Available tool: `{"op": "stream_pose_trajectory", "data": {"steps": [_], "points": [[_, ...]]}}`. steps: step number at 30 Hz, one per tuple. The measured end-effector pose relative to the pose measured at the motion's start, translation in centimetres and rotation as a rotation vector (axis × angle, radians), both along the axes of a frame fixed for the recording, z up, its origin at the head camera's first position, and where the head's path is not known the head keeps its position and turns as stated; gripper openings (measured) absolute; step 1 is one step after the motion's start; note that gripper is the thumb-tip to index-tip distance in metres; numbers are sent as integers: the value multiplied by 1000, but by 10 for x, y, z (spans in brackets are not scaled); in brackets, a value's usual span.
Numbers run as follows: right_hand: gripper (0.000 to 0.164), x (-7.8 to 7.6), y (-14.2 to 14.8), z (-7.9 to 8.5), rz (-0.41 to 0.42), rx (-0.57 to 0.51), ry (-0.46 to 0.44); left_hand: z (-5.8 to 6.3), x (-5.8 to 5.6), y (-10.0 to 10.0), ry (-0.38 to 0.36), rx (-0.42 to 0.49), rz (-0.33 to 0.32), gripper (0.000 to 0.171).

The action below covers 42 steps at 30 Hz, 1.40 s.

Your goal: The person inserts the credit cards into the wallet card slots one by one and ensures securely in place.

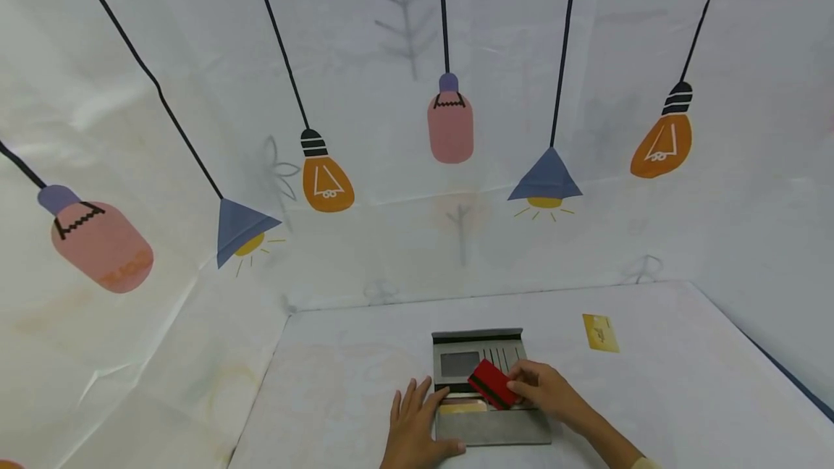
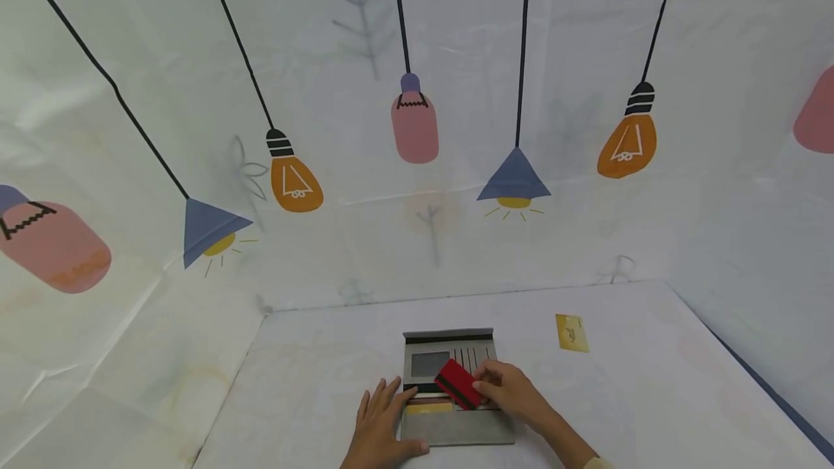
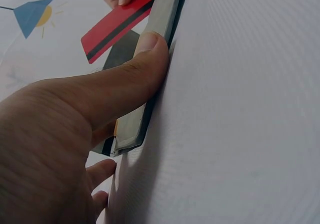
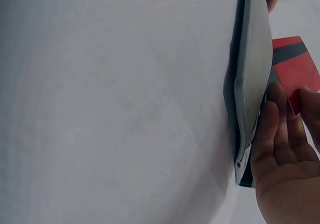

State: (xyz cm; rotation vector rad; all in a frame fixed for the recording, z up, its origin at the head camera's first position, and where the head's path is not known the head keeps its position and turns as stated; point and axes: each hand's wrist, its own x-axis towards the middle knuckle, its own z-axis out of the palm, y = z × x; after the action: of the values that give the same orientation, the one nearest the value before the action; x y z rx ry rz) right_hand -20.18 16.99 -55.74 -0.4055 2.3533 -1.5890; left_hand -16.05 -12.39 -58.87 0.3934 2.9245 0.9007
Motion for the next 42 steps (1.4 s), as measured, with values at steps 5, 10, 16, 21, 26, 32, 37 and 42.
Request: {"op": "stream_pose_trajectory", "data": {"steps": [5, 10, 16, 21, 26, 32, 37, 42], "points": [[24, 1, 0, 2, 9, 46, 11, 1, 0, 0, 4, 6, -8, 90], [18, 2, 2, 4, 3, 149, 87, 3, 1, -1, -5, -4, -19, 90], [15, 2, 6, 7, 9, 197, 103, 6, 2, -1, -29, -7, -18, 90], [16, 1, 9, 8, 38, 204, 110, 7, 1, -1, -33, -9, -14, 89], [16, 0, 13, 7, 44, 240, 124, 4, 0, 1, -37, -10, 5, 89], [19, -2, 19, 6, 62, 243, 148, 3, -1, 1, -45, -7, 17, 91], [20, -3, 22, 7, 72, 257, 140, 0, -2, 0, -37, -10, 15, 92], [18, -4, 24, 7, 84, 259, 143, -1, -2, 1, -39, -20, 12, 95]]}}
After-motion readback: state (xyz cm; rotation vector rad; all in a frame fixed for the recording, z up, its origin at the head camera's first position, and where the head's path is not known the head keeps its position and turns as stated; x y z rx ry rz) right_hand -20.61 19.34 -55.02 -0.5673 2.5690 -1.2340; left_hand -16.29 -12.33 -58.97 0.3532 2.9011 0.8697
